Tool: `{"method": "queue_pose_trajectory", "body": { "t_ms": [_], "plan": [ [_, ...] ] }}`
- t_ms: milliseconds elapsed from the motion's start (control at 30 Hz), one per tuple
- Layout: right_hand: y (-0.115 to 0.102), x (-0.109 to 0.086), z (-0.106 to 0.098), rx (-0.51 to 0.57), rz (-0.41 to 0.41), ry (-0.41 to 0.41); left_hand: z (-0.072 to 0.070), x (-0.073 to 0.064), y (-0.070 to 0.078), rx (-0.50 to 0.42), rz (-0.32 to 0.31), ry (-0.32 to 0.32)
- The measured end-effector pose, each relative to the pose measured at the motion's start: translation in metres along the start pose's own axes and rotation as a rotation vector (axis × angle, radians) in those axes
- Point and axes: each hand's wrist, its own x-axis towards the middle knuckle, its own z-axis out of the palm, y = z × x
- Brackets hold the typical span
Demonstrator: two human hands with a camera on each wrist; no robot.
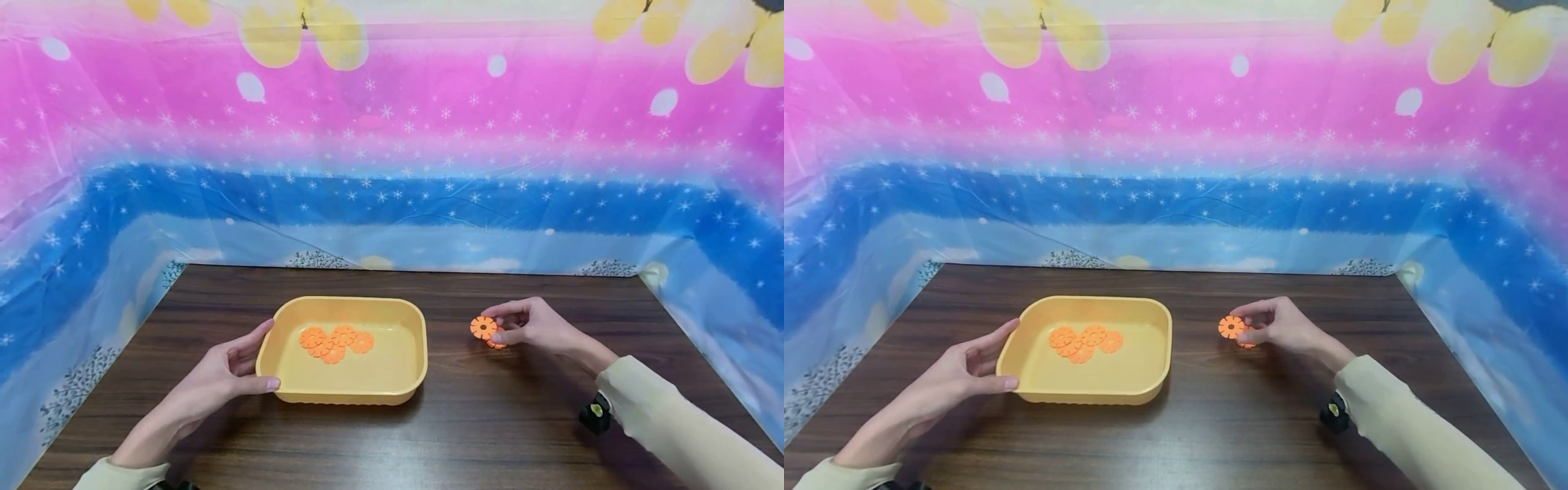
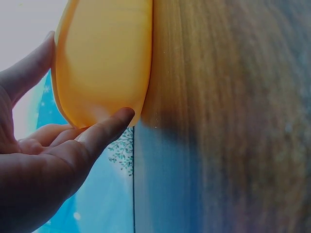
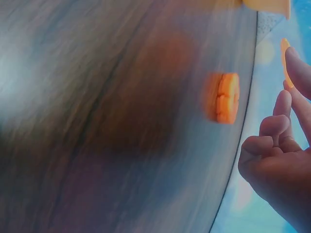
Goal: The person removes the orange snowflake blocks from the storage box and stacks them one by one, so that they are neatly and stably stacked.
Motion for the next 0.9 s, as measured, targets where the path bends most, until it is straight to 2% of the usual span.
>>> {"method": "queue_pose_trajectory", "body": {
  "t_ms": [267,900],
  "plan": [
    [0.014,-0.003,-0.009,-0.023,0.011,0.016,0.000,0.000,0.001,0.007,-0.003,0.004],
    [0.026,-0.010,-0.017,-0.091,-0.017,-0.002,0.000,0.000,0.000,0.007,0.008,0.001]
  ]
}}
